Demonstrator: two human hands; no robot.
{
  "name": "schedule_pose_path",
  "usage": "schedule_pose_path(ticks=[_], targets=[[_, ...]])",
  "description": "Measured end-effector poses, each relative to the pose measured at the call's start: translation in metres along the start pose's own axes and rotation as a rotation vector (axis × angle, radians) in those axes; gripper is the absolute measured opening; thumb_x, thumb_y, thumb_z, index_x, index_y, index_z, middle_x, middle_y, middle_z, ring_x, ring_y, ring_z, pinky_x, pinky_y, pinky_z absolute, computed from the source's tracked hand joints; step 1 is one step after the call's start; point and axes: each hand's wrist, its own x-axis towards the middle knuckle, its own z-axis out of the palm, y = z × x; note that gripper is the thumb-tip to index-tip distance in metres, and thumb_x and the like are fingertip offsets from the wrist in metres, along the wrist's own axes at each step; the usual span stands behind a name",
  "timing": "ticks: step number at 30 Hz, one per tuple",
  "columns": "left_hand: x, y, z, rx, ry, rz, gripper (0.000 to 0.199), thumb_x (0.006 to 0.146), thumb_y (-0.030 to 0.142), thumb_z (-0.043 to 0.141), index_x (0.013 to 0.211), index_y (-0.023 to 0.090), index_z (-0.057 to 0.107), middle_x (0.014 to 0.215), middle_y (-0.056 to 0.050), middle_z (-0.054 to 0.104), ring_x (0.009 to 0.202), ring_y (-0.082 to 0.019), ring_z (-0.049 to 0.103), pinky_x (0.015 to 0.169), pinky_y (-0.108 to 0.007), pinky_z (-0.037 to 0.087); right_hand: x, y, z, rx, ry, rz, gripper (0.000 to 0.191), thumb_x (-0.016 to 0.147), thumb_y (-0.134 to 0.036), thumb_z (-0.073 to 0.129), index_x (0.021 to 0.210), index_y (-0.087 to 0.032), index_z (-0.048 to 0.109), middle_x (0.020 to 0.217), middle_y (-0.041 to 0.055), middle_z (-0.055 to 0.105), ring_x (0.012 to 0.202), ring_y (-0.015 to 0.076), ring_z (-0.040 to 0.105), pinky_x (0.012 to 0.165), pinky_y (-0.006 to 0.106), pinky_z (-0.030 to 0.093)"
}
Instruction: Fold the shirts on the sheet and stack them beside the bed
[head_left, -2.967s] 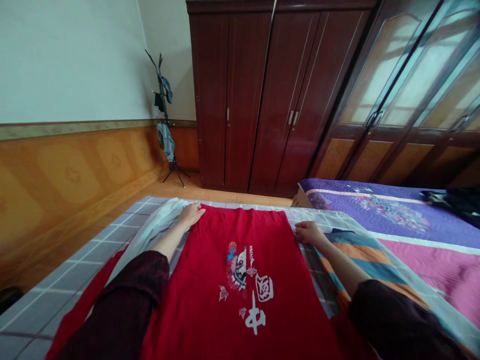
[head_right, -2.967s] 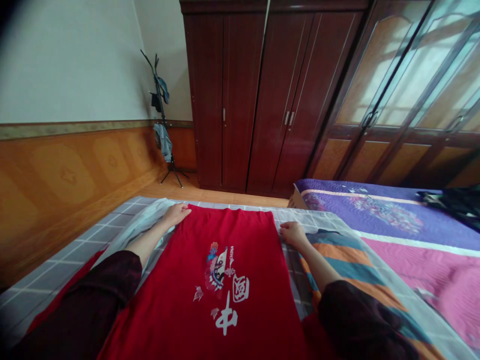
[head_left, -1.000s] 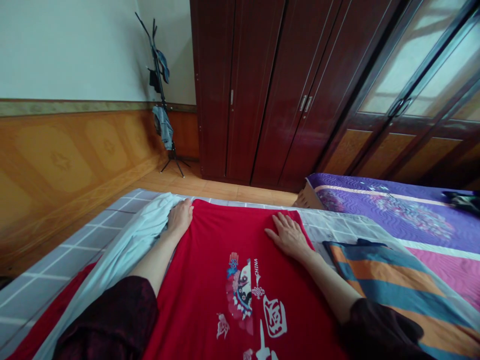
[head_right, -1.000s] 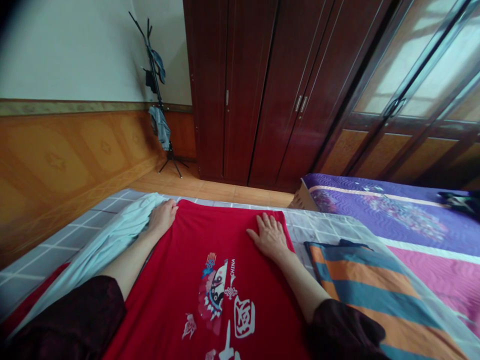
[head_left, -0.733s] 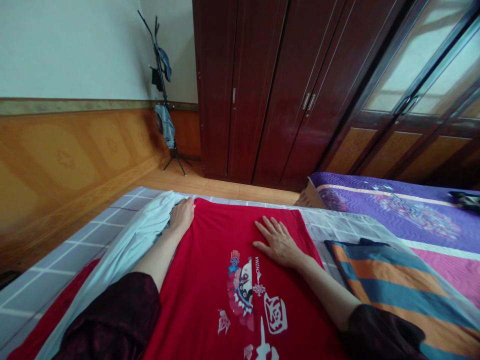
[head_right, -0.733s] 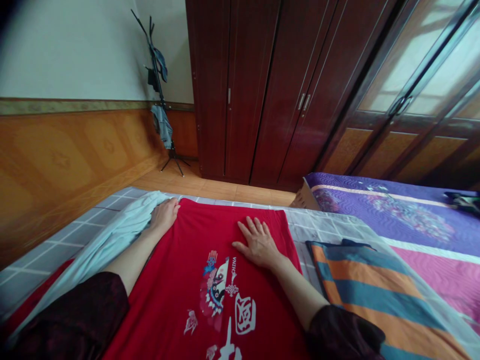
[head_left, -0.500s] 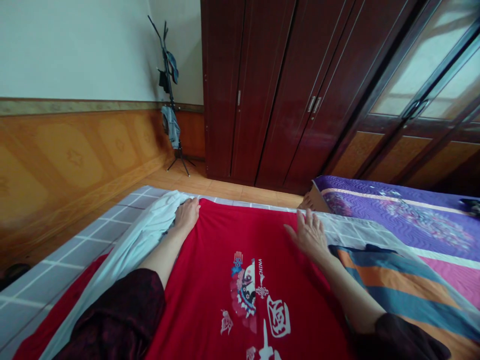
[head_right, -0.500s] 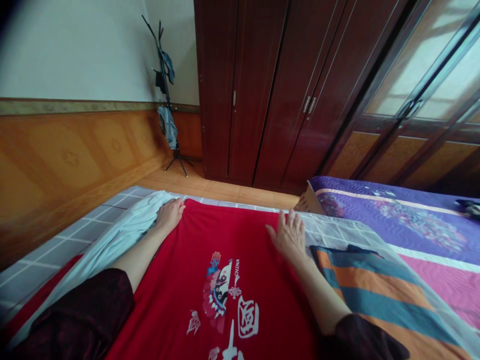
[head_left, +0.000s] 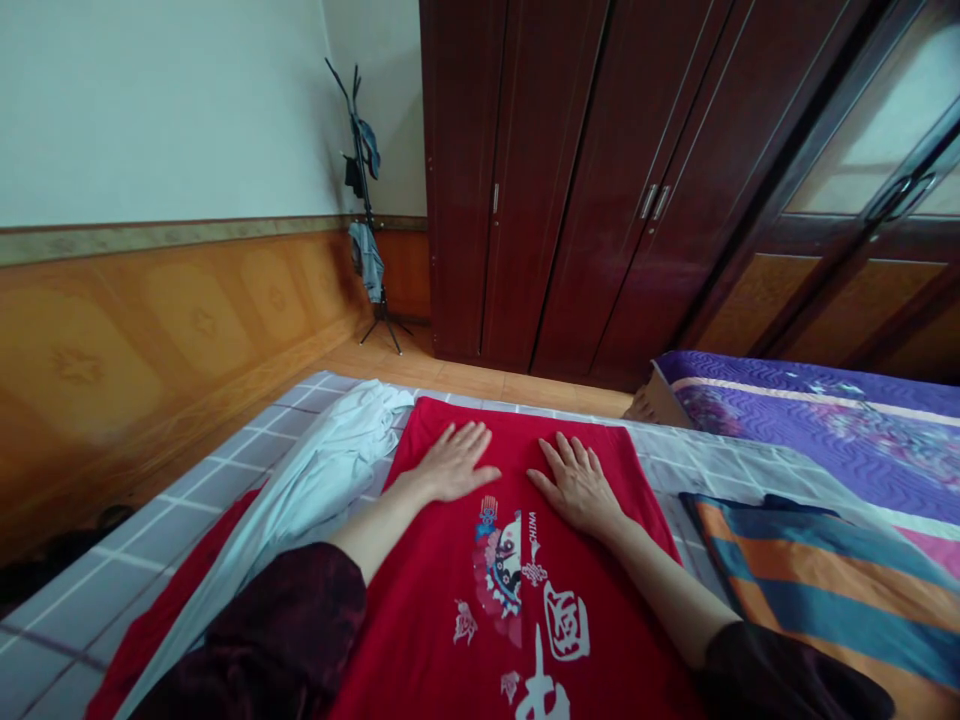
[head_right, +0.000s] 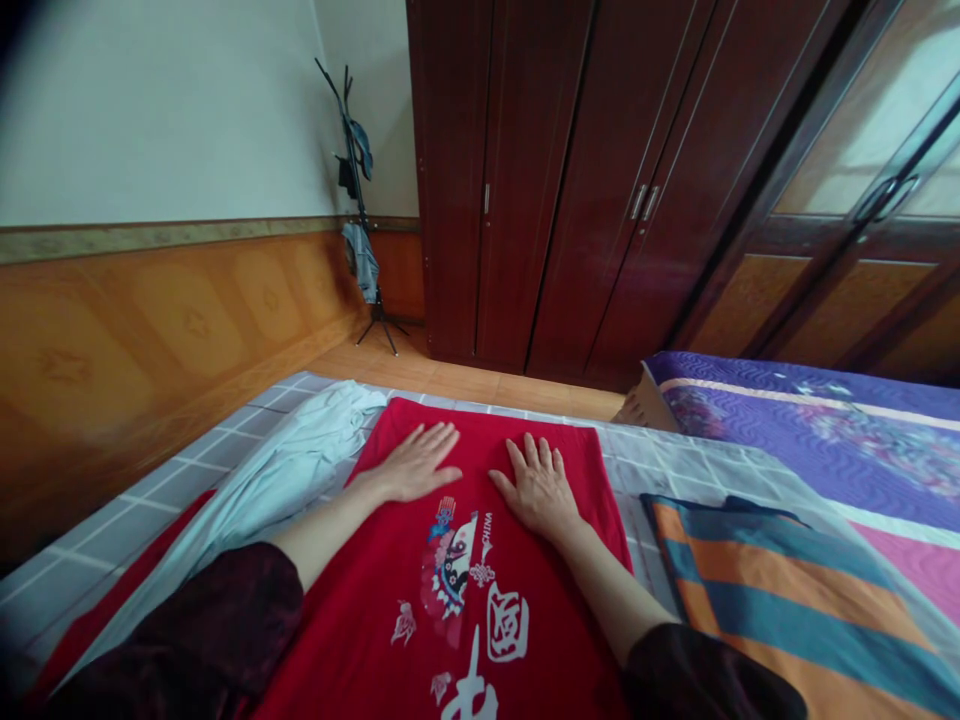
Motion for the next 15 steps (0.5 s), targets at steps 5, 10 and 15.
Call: schedule_pose_path(ticks=[5, 10, 15], targets=[[-0.009, -0.050, -0.029, 0.067, 0.092, -0.325, 0.068, 0.097, 0.044, 0.019, 0.142, -0.006, 0.025, 0.151, -0.027, 0.016, 0.142, -0.034, 0.012, 0.112, -0.052, 0.016, 0.000, -0.002, 0.001, -0.003, 0.026, -0.013, 0.068, 0.092, -0.061, 0.031, 0.144, -0.017, 0.037, 0.150, 0.0170, 0.029, 0.138, 0.0376, 0.022, 0.110, 0.052, 0.018], [-0.045, 0.020, -0.004, 0.041, 0.001, 0.112, 0.074, 0.093, 0.060, 0.024, 0.149, 0.013, 0.017, 0.156, -0.009, 0.009, 0.144, -0.021, 0.003, 0.117, -0.040, 0.006, 0.000, -0.001, 0.002, 0.000, 0.027, -0.015, 0.069, 0.092, -0.062, 0.030, 0.144, -0.017, 0.037, 0.149, 0.0169, 0.031, 0.137, 0.0383, 0.023, 0.109, 0.052, 0.019], [-0.084, -0.002, 0.004, 0.098, -0.026, -0.051, 0.068, 0.096, 0.052, 0.023, 0.148, 0.010, 0.019, 0.155, -0.013, 0.011, 0.144, -0.024, 0.009, 0.117, -0.042, 0.011, -0.001, -0.001, -0.001, 0.030, 0.033, -0.016, 0.069, 0.092, -0.061, 0.030, 0.144, -0.017, 0.038, 0.149, 0.0175, 0.030, 0.137, 0.0384, 0.023, 0.108, 0.053, 0.020]])
